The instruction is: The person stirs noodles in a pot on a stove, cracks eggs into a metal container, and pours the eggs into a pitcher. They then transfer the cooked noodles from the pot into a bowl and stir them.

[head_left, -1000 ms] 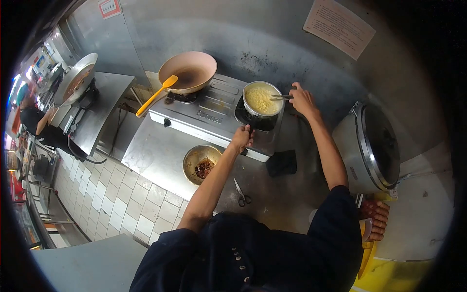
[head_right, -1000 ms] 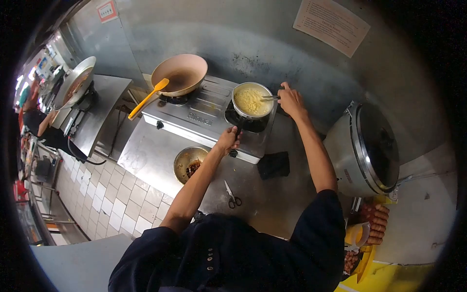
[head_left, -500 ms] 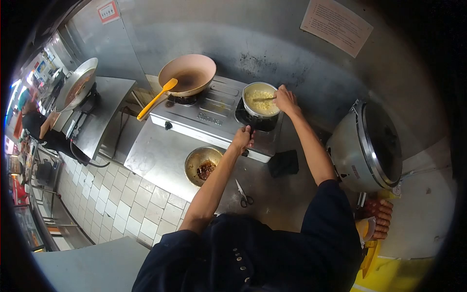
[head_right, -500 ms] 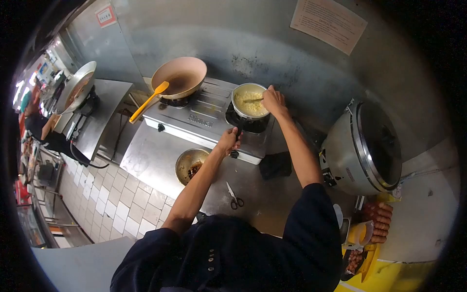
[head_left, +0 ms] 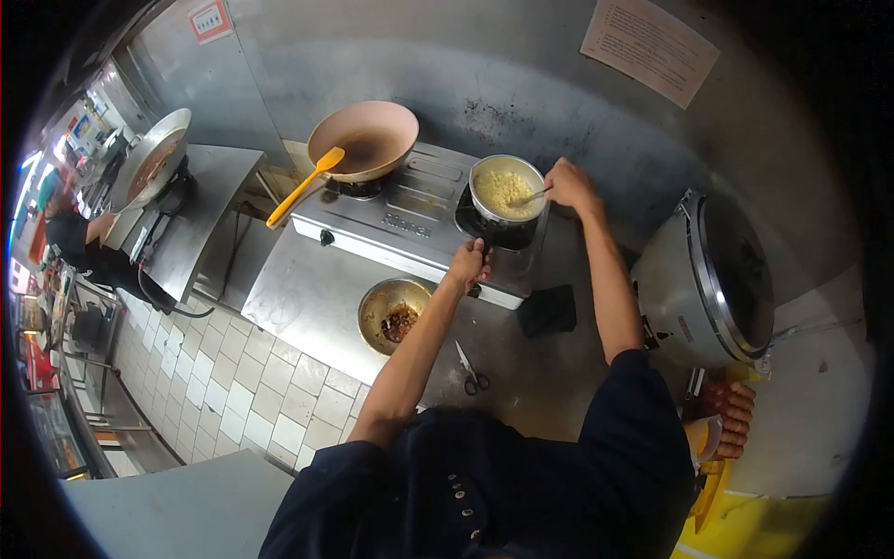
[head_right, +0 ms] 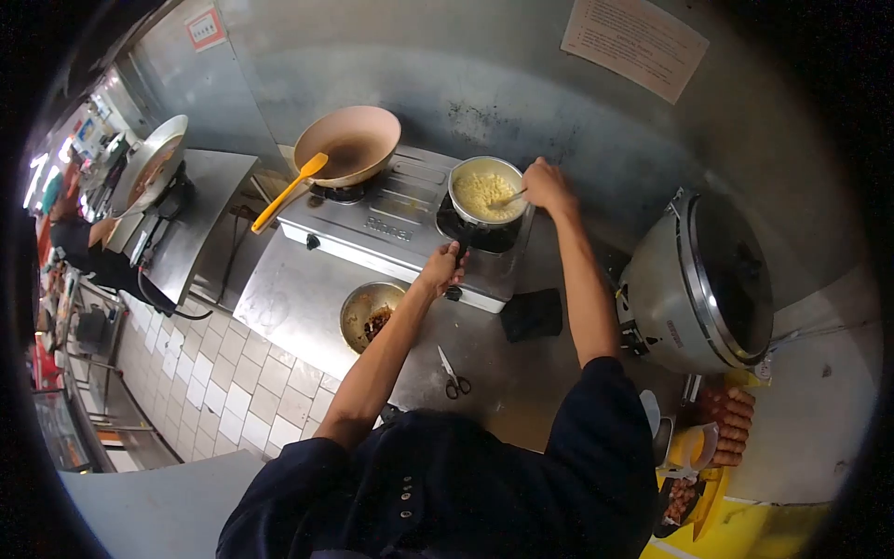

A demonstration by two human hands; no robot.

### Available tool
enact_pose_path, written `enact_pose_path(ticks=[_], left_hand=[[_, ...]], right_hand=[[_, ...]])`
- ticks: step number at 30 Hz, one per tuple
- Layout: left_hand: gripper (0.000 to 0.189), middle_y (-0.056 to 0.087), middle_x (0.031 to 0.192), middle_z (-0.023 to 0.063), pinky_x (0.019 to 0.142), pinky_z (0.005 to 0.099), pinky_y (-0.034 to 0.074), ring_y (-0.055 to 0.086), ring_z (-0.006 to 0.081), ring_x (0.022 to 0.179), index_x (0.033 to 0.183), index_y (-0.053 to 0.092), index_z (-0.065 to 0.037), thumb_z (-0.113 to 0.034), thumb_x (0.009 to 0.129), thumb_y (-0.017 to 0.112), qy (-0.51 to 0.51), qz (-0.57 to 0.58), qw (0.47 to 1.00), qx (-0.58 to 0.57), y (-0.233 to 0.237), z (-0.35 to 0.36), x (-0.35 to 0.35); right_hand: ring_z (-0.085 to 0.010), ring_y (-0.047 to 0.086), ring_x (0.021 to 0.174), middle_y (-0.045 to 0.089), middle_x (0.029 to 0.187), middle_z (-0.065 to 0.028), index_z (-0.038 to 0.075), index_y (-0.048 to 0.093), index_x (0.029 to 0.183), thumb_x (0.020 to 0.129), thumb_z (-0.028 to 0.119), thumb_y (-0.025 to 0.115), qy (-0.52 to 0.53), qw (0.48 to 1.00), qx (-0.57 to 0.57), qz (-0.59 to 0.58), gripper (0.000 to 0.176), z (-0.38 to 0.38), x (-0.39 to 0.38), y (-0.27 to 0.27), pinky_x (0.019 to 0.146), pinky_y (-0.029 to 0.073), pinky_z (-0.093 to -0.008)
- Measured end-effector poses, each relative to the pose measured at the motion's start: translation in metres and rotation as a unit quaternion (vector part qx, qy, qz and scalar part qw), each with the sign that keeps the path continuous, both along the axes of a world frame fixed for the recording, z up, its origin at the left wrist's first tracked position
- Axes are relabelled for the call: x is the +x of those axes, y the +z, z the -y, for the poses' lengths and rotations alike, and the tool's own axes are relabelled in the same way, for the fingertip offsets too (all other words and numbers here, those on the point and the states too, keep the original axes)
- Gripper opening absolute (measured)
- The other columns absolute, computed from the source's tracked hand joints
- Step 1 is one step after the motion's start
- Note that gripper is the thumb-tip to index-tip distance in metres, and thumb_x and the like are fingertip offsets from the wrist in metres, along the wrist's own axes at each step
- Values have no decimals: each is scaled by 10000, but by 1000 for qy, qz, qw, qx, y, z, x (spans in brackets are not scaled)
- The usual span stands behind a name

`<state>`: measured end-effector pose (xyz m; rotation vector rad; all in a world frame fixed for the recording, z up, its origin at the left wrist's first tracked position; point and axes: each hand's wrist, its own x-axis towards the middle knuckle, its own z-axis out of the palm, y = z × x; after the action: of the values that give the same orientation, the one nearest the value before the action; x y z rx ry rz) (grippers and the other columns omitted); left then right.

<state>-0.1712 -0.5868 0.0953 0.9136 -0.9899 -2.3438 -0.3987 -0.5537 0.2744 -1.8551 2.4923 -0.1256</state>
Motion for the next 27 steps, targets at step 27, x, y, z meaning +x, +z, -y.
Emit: enact_pose_path(ticks=[27], left_hand=[[330,464,707,21,393,266,347,405,110,475,995,513,-32,-327,1069,386,-28,-2,999,-16,-8,0,0]], right_hand=[[-398,641,1008,552,1204,-219,-11,712,922,804,69,695,-23,997,-56,-41,143,13,-10,-47,861,535,-458]])
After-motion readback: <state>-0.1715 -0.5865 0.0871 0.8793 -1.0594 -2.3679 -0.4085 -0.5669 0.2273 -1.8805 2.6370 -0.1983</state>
